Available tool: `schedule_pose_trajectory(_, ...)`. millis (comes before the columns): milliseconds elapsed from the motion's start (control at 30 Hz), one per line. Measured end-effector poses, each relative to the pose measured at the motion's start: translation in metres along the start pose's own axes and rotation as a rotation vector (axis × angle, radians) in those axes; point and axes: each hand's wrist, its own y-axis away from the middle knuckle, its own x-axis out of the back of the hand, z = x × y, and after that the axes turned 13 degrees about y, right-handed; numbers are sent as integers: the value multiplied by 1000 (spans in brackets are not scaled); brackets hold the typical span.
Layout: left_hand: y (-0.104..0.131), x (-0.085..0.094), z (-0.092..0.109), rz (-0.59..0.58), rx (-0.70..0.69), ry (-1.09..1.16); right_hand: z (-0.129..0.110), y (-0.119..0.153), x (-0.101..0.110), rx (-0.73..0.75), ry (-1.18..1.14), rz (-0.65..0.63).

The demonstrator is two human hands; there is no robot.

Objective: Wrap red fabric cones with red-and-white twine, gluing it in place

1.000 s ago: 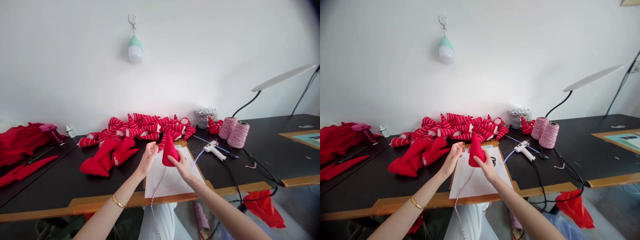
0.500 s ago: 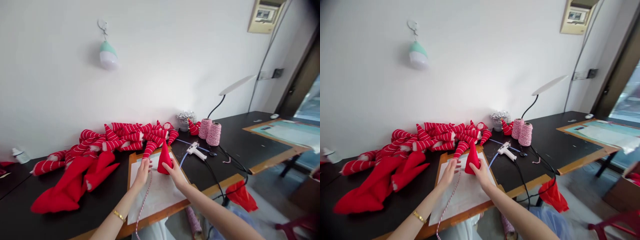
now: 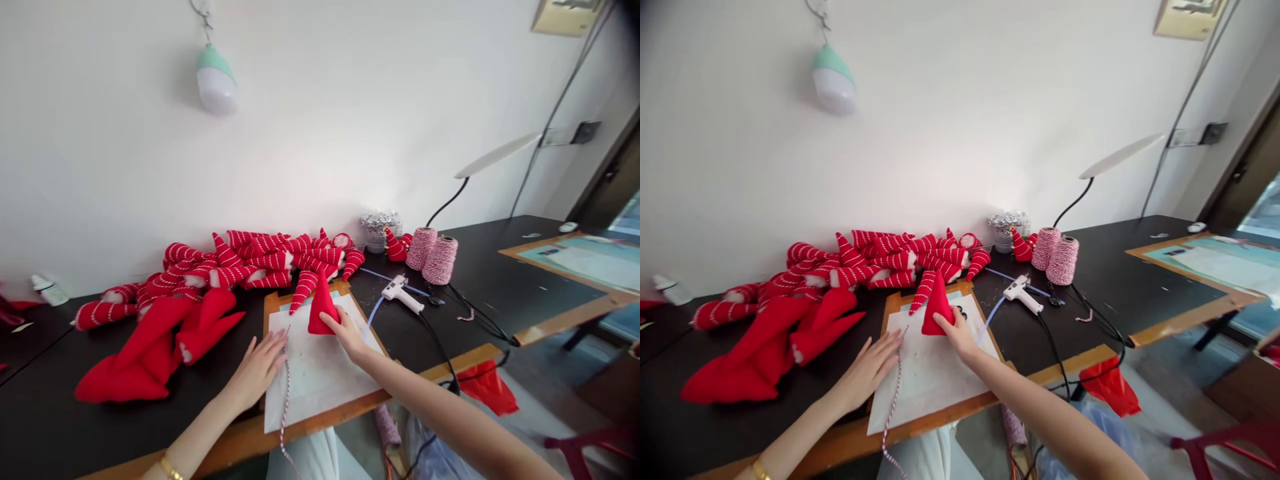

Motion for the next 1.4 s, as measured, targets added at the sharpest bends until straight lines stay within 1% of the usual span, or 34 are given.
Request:
schedule_pose_trajectory(33, -6, 5, 1, 104, -4, 100, -3, 1, -4, 44, 8, -44)
schedule_pose_trajectory(100, -22, 11, 6, 311, -4, 391, -8, 1, -13, 129, 31, -154)
schedule_pose_trajectory(133, -32, 11, 11, 370, 10, 565, -10, 1, -18, 163, 49, -209)
schedule_pose_trajectory(167, -43, 10, 15, 376, 17, 720, -11, -1, -23, 189, 71, -248)
schedule_pose_trajectory(233, -64, 4, 23, 325, -1, 941, -10, -5, -27, 223, 120, -286)
schedule_pose_trajectory(300, -80, -7, 29, 348, -18, 1000, -5, -10, -22, 249, 157, -301)
schedule_pose_trajectory(367, -89, -18, 31, 418, -30, 994, 4, -16, -7, 276, 204, -292)
schedule_pose_trajectory(400, -90, -22, 31, 447, -33, 993, 9, -18, 3, 293, 259, -268)
schedule_pose_trajectory(500, -86, -29, 29, 478, -39, 1035, 26, -24, 29, 419, 564, -176)
schedule_pose_trajectory(567, -81, -30, 28, 474, -31, 1068, 35, -27, 38, 527, 760, -172)
schedule_pose_trajectory(633, -77, -30, 29, 468, -9, 1080, 39, -30, 43, 574, 868, -179)
schedule_pose_trajectory(700, -74, -29, 31, 459, 19, 1073, 38, -33, 51, 556, 929, -150)
schedule_pose_trajectory(767, -72, -29, 33, 459, 28, 1069, 33, -36, 70, 453, 1027, -37)
schedule_pose_trajectory(800, -72, -28, 33, 458, 22, 1070, 31, -37, 84, 366, 1090, 52)
schedule_pose_trajectory(867, -73, -27, 33, 448, 3, 1072, 30, -34, 119, 146, 1213, 252)
schedule_pose_trajectory(900, -74, -27, 33, 440, -4, 1070, 31, -32, 136, 42, 1254, 331)
schedule_pose_trajectory(933, -75, -27, 32, 436, -7, 1067, 33, -28, 152, -53, 1280, 388)
schedule_pose_trajectory(967, -75, -27, 32, 438, -7, 1065, 36, -25, 165, -130, 1296, 418)
schedule_pose_trajectory(1033, -76, -30, 31, 449, -1, 1074, 42, -22, 182, -231, 1316, 425)
schedule_pose_trajectory(1133, -75, -34, 30, 454, -2, 1112, 47, -27, 189, -247, 1324, 375)
schedule_pose_trajectory(1200, -73, -35, 29, 455, -14, 1129, 43, -34, 189, -224, 1307, 348)
schedule_pose_trajectory(1267, -71, -35, 30, 502, -30, 1120, 35, -41, 187, -181, 1268, 327)
schedule_pose_trajectory(1333, -70, -34, 32, 574, -46, 1095, 24, -47, 181, -115, 1229, 299)
schedule_pose_trajectory(1367, -69, -34, 33, 601, -51, 1080, 18, -49, 174, -69, 1184, 282)
schedule_pose_trajectory(1400, -69, -33, 34, 616, -50, 1066, 12, -50, 164, -14, 1089, 262)
